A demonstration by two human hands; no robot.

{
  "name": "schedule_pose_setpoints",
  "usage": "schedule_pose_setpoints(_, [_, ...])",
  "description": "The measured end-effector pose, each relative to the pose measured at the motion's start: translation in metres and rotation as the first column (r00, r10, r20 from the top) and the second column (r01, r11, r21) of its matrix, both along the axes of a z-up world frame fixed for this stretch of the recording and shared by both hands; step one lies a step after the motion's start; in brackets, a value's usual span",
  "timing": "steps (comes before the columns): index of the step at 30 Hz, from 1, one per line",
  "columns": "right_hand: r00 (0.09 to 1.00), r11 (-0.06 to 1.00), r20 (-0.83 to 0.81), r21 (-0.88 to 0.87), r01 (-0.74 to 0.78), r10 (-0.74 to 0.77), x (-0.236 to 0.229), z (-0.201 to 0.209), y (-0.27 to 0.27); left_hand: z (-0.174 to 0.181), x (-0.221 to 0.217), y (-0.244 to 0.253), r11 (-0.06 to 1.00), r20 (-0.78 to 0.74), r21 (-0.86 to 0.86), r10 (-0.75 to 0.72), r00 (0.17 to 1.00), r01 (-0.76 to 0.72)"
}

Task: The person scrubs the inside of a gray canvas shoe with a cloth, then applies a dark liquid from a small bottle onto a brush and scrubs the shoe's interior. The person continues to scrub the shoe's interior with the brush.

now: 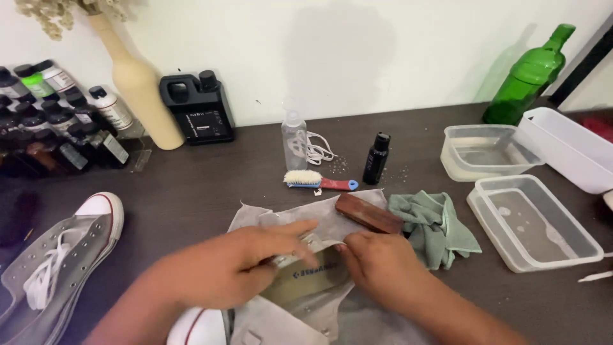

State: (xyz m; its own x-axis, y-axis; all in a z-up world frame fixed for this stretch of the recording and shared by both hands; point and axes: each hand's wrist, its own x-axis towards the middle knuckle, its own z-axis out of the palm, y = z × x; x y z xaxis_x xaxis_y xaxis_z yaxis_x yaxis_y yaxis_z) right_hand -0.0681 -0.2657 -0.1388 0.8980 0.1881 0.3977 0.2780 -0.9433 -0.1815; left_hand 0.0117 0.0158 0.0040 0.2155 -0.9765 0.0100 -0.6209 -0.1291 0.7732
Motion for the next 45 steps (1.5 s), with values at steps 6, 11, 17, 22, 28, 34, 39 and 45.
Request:
schedule_pose_setpoints(6, [0.988, 0.995, -0.143, 0.076, 0.064, -0.053, 0.002, 0.012, -0.001, 0.007, -0.022, 0.033, 0.971, 0.181, -0.019, 0.238, 0.954, -0.239])
schedule_pose_setpoints(11, [0.992, 0.994, -0.121, 0.095, 0.057, -0.045, 0.004, 0.008, -0.002, -0.047, -0.028, 0.038, 0.961, 0.851, -0.009, 0.154, 0.503, -0.278])
schedule_pose_setpoints(17, [0.995, 0.996, -0.103, 0.093, 0.012, -0.002, 0.002, 0.013, 0.0, -0.06, -0.048, 0.031, 0.951, 0.97, -0.136, 0.184, 0.157, -0.276])
schedule_pose_setpoints(22, [0.982, 0.99, -0.186, 0.121, 0.069, -0.046, 0.002, 0.012, -0.002, -0.069, -0.043, 0.05, 0.949, 0.968, -0.063, 0.134, 0.212, -0.309])
schedule_pose_setpoints(28, [0.994, 0.964, -0.103, 0.267, 0.008, 0.02, 0.0, 0.013, 0.0, -0.023, -0.064, 0.036, 0.679, 0.602, -0.564, 0.728, 0.329, -0.469])
schedule_pose_setpoints(34, [0.981, 0.854, -0.159, 0.521, -0.009, 0.108, 0.002, -0.001, 0.011, -0.039, -0.031, 0.025, 0.044, -0.333, -0.461, 0.917, 0.219, -0.886])
schedule_pose_setpoints(39, [0.953, 0.771, -0.199, 0.635, -0.052, 0.228, 0.005, -0.016, 0.01, -0.022, -0.005, 0.01, 0.117, -0.81, -0.471, 0.335, 0.482, -0.874])
schedule_pose_setpoints(45, [0.97, 0.739, -0.158, 0.673, -0.031, 0.184, 0.002, 0.002, 0.013, -0.029, -0.002, 0.021, 0.386, 0.013, -0.8, 0.777, 0.63, -0.459])
